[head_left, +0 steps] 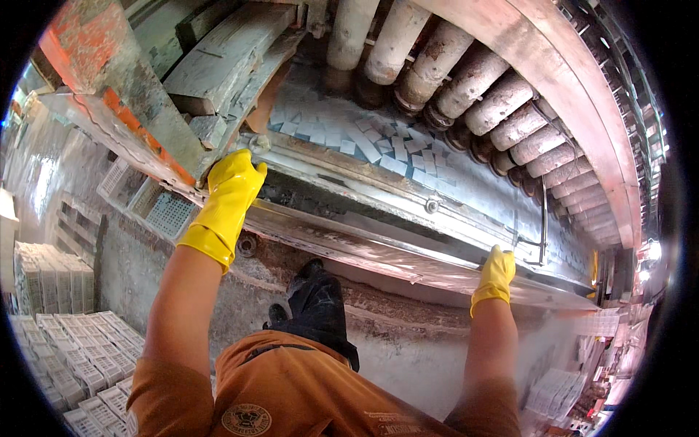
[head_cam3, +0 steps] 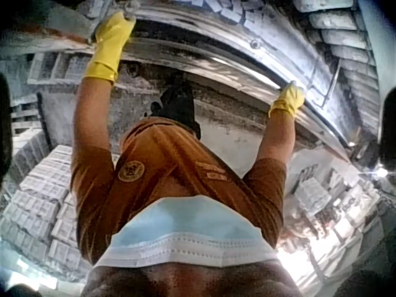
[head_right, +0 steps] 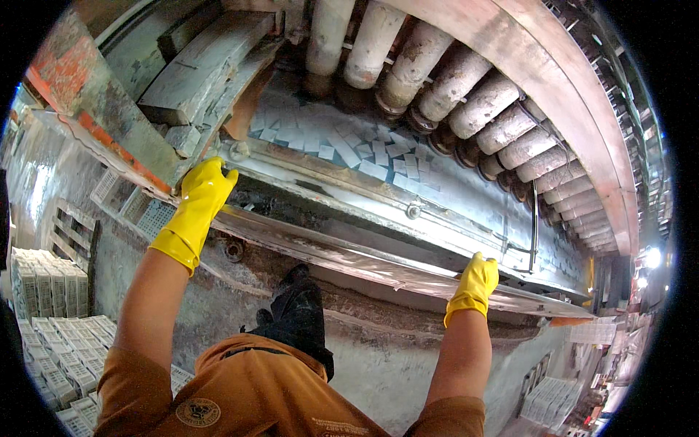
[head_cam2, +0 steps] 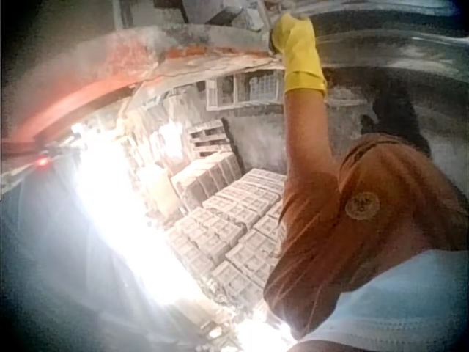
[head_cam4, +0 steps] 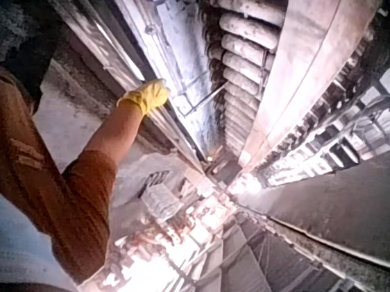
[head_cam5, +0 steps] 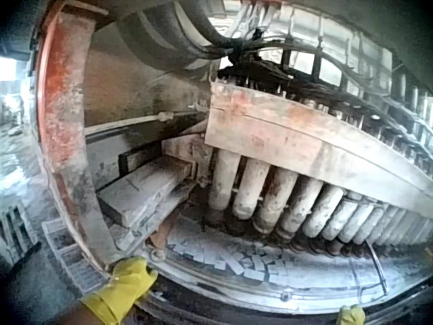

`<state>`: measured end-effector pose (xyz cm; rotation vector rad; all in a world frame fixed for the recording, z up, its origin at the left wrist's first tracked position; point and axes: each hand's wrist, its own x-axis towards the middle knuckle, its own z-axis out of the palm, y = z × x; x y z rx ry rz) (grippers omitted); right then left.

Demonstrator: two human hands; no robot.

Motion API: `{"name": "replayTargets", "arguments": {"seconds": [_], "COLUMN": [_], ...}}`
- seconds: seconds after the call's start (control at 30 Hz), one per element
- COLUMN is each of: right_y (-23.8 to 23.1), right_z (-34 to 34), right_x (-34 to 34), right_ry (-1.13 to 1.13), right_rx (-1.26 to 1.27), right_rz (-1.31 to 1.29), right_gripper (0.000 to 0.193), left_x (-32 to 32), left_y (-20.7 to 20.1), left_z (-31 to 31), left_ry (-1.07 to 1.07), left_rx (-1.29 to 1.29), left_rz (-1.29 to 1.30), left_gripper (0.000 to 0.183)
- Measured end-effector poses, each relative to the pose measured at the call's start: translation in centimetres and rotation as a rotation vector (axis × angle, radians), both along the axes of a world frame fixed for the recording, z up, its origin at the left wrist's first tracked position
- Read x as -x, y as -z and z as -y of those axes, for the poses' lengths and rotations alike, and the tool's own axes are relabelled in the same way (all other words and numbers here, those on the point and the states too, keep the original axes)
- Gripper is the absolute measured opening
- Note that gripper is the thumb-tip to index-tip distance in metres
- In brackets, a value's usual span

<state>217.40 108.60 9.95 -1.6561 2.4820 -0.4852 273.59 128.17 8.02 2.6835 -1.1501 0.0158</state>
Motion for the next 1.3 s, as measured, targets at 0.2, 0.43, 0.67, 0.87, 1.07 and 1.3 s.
{"name": "replayTargets", "arguments": {"seconds": [0.2,0.43,0.67,0.87,1.07,1.3], "right_y": [0.5,1.2,-2.0,-1.2,-1.2,-2.6], "right_z": [1.5,4.5,3.6,3.9,4.4,4.4], "right_x": [-0.2,0.9,-3.3,-2.4,-2.5,-4.2], "right_ry": [-0.021,-0.009,0.014,-0.054,-0.062,-0.058], "right_rx": [0.027,-0.059,-0.083,0.019,0.023,0.011], "right_rz": [0.084,-0.006,0.086,0.046,0.043,0.071], "right_gripper": [0.05,0.052,0.054,0.052,0.05,0.049], "left_x": [-0.2,-0.8,-1.6,-1.5,-1.5,-1.8], "left_y": [-0.8,-0.8,-0.5,-1.2,-2.3,-2.9], "left_z": [0.9,2.1,2.2,2.7,3.1,3.5], "left_ry": [-0.003,-0.007,-0.017,-0.036,-0.046,-0.067], "left_rx": [0.001,0.028,0.039,0.027,-0.029,-0.053], "left_rz": [0.009,0.021,0.016,0.002,-0.08,-0.109], "left_gripper": [0.044,0.044,0.046,0.046,0.049,0.053]}}
